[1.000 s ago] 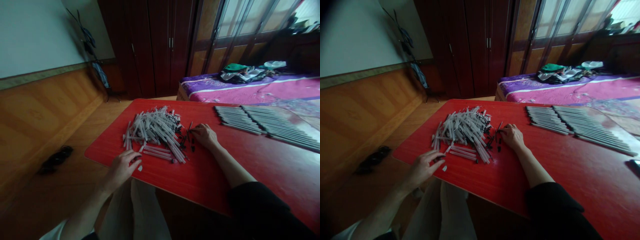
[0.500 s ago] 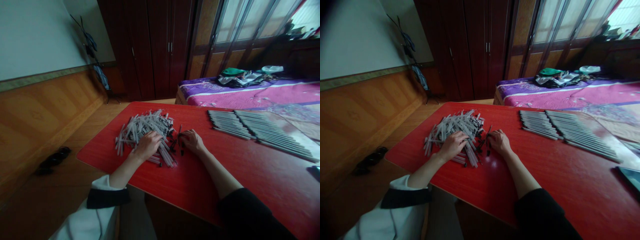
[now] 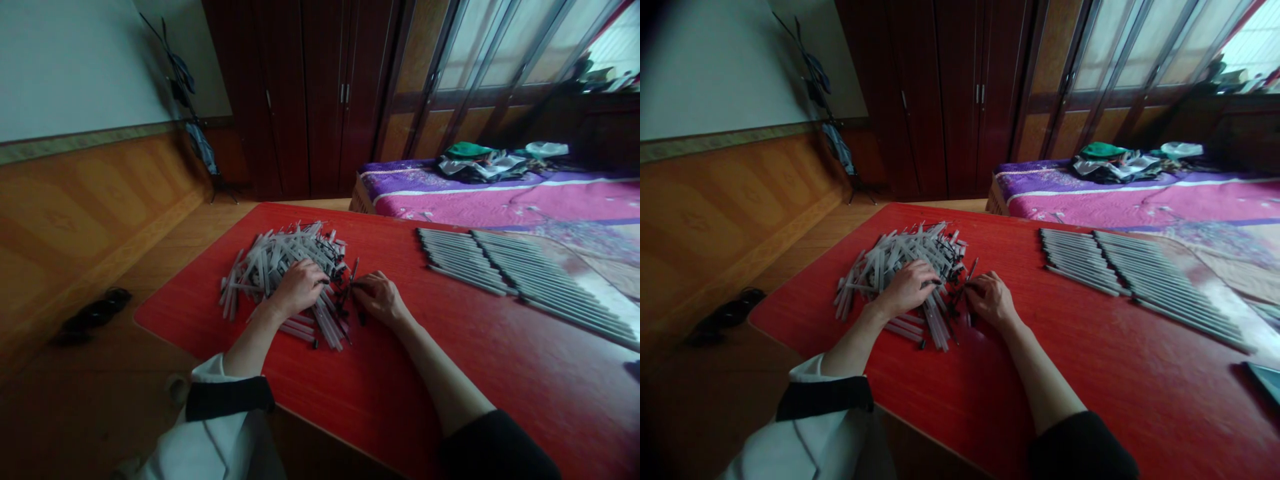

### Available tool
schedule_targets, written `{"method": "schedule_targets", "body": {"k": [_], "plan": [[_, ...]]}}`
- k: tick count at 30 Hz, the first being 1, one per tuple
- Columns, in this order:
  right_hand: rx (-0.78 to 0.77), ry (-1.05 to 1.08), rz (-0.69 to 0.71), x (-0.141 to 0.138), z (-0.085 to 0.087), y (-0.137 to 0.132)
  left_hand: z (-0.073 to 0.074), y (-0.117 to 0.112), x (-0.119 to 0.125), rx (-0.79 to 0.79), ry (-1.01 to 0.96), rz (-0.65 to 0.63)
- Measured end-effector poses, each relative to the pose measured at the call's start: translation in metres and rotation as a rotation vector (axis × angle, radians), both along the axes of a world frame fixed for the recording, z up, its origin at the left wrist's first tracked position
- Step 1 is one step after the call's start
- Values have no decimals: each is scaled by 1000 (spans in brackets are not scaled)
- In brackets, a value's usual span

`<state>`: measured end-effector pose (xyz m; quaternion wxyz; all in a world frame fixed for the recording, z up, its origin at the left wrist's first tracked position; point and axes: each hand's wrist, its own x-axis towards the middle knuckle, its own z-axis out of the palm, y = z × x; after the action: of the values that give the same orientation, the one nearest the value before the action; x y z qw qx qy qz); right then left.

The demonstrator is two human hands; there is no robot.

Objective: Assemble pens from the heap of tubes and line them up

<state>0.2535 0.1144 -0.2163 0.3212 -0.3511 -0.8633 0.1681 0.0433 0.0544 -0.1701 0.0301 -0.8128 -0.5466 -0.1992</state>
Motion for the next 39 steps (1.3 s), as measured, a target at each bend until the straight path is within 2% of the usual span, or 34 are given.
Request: {"method": "schedule_targets", "body": {"k": [4,8,14,18,26,32,36,39], "plan": [[39,-1,-21,0,1,-2,-5,2,2,-15,32,-9],[109,-94,2,-1,2,-4,-10,5,10,5,37,7],[146,-182,14,-4,2,-4,-5,12,10,-5,75,-39],[128,-137,8,-4,-2,-1,-3,19,4,-32,41,-75],[-3,-5,-14,-4,0,0,-12,22,8,-53,-38,-139],[57,14,-88,-6,0,0,-3,22,-12,-25,5,-159],[143,-81,-92,-13,-1,-5,-6,24,-21,-26,60,-139],[153,-154,-63,-16,-2,-7,-8,24,-21,-36,75,-131]]}}
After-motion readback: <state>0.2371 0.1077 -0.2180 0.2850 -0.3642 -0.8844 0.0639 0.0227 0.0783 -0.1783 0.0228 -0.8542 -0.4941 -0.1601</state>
